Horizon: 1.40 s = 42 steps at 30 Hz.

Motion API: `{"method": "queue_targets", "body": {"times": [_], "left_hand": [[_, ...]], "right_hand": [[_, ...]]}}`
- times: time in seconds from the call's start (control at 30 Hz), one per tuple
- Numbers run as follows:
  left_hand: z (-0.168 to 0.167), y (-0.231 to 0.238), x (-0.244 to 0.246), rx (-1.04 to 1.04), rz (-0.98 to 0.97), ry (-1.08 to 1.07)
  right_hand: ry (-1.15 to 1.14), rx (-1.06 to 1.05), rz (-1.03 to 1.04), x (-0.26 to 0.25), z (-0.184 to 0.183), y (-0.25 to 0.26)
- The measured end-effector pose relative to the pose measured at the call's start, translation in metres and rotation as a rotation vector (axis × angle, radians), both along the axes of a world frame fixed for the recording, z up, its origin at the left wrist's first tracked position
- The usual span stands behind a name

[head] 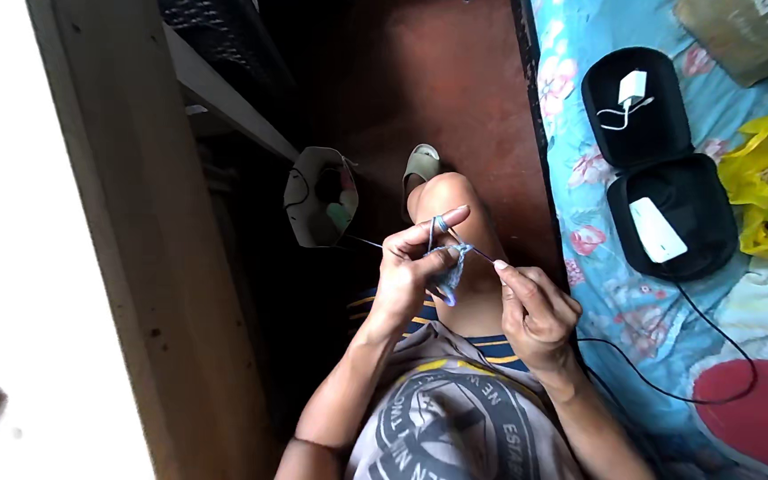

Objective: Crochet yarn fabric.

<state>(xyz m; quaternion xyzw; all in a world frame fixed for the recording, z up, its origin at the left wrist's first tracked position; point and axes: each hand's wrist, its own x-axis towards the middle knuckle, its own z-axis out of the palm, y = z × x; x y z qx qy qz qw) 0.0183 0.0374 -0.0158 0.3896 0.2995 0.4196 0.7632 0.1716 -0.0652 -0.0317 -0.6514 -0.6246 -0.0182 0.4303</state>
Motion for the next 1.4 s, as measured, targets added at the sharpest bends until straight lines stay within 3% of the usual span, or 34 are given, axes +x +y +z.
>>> {"method": "queue_targets", "body": {"times": [0.07,0.13,0.3,0.37,0.6,0.7,0.87,1.03,1.13,1.4], "left_hand": [[-0.001,0.003,-0.004,-0.032,-0.027,-0.031],[-0.002,0.005,-0.007,-0.053,-0.067,-0.042],[-0.001,-0.003,0.0,0.079,-0.16,0.072],[0.0,-0.009,0.009,0.134,-0.158,0.142],[-0.005,-0.006,0.007,0.095,-0.232,0.141],[-0.009,0.001,-0.001,0.1,-0.307,0.164],[-0.011,0.004,-0.006,0.041,-0.266,0.143],[-0.017,0.002,-0.006,-0.179,-0.265,-0.018],[-0.023,0.003,-0.006,-0.225,-0.278,-0.003],[-0.02,0.003,-0.007,-0.092,-0.267,0.205]], "right_hand": [[0.027,0.003,0.053,0.006,-0.002,-0.002],[0.2,-0.039,0.139,0.011,-0.003,-0.004],[1.148,-0.355,0.27,0.017,0.008,-0.001],[1.386,-0.405,0.267,0.013,0.009,0.006],[1.479,-0.553,0.221,0.014,0.012,0.019],[1.51,-0.488,0.221,0.018,0.012,0.017],[1.671,-0.423,0.216,0.018,0.01,0.012],[1.815,-0.274,0.081,0.005,0.008,0.003],[1.802,-0.325,0.072,0.004,0.004,0.003],[1.587,-0.468,0.033,0.009,0.001,0.003]]}}
